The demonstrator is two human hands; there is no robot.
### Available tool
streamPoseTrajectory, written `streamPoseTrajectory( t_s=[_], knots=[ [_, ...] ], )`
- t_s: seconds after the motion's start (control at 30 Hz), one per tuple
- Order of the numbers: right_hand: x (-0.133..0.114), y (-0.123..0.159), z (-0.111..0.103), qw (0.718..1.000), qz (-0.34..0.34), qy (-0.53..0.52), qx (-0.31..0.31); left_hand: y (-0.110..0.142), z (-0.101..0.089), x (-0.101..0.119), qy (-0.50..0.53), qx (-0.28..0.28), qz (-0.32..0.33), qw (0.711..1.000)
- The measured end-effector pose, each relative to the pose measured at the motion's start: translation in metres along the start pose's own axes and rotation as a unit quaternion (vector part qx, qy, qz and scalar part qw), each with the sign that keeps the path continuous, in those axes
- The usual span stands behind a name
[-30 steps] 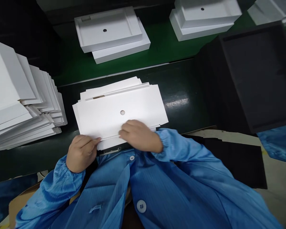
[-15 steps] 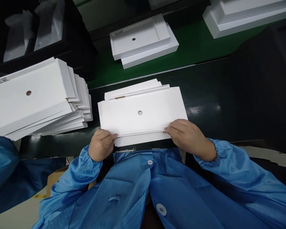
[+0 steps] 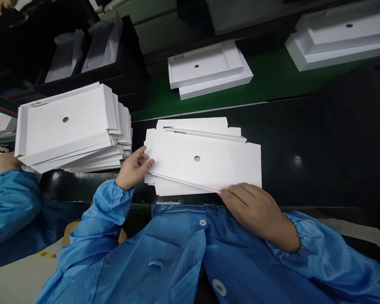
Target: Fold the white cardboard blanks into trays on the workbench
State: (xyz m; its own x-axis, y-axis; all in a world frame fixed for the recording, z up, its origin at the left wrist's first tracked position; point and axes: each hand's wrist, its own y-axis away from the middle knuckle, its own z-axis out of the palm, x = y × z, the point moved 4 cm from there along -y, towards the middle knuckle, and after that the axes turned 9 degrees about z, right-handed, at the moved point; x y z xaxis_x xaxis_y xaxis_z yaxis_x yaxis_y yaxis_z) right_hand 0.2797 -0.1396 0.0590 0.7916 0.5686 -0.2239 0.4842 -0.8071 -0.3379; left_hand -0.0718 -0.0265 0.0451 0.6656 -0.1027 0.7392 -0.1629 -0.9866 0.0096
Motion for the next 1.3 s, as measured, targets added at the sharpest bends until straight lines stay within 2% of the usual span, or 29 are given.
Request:
streamPoseTrajectory(
  t_s=[0.07, 0.13, 0.23, 0.33, 0.43, 0.5, 0.6, 0.7, 0.8, 0.97, 1.1, 1.17, 1.3],
  knots=[
    [-0.003, 0.002, -0.003, 1.000, 0.011, 0.008, 0.021, -0.009, 0.000, 0.000, 0.073, 0.014, -0.017, 0.997],
    [-0.006, 0.003, -0.005, 0.999, 0.028, 0.007, 0.038, -0.015, 0.003, 0.004, 0.158, -0.001, -0.031, 0.987],
    [-0.014, 0.004, -0.003, 0.999, 0.048, -0.008, 0.017, -0.024, 0.002, 0.022, 0.213, -0.029, -0.016, 0.976],
    [-0.030, 0.003, 0.001, 0.996, 0.031, -0.056, -0.055, -0.041, -0.010, 0.049, 0.164, -0.029, 0.040, 0.985],
    [-0.054, 0.001, -0.005, 0.984, -0.052, -0.124, -0.118, -0.069, -0.025, 0.068, 0.041, -0.023, 0.077, 0.996],
    [-0.066, -0.002, -0.014, 0.973, -0.107, -0.158, -0.129, -0.092, -0.031, 0.073, -0.028, -0.024, 0.097, 0.995],
    [-0.068, -0.013, -0.023, 0.970, -0.129, -0.175, -0.113, -0.126, -0.030, 0.070, -0.093, -0.037, 0.094, 0.991],
    [-0.052, -0.036, -0.021, 0.974, -0.114, -0.169, -0.101, -0.152, -0.018, 0.064, -0.182, -0.078, 0.059, 0.978],
    [-0.021, -0.069, -0.007, 0.982, -0.065, -0.148, -0.100, -0.171, -0.004, 0.067, -0.221, -0.116, 0.066, 0.966],
    [0.039, -0.121, 0.015, 0.991, 0.053, -0.114, -0.047, -0.181, 0.015, 0.079, -0.145, -0.184, 0.098, 0.967],
    [0.070, -0.153, 0.023, 0.992, 0.119, -0.039, -0.004, -0.174, 0.026, 0.086, -0.119, -0.224, 0.120, 0.960],
    [0.079, -0.169, 0.028, 0.991, 0.129, -0.017, -0.032, -0.171, 0.030, 0.087, -0.139, -0.227, 0.134, 0.955],
    [0.093, -0.195, 0.044, 0.974, 0.144, -0.021, -0.173, -0.163, 0.032, 0.083, -0.196, -0.247, 0.135, 0.939]
  ],
)
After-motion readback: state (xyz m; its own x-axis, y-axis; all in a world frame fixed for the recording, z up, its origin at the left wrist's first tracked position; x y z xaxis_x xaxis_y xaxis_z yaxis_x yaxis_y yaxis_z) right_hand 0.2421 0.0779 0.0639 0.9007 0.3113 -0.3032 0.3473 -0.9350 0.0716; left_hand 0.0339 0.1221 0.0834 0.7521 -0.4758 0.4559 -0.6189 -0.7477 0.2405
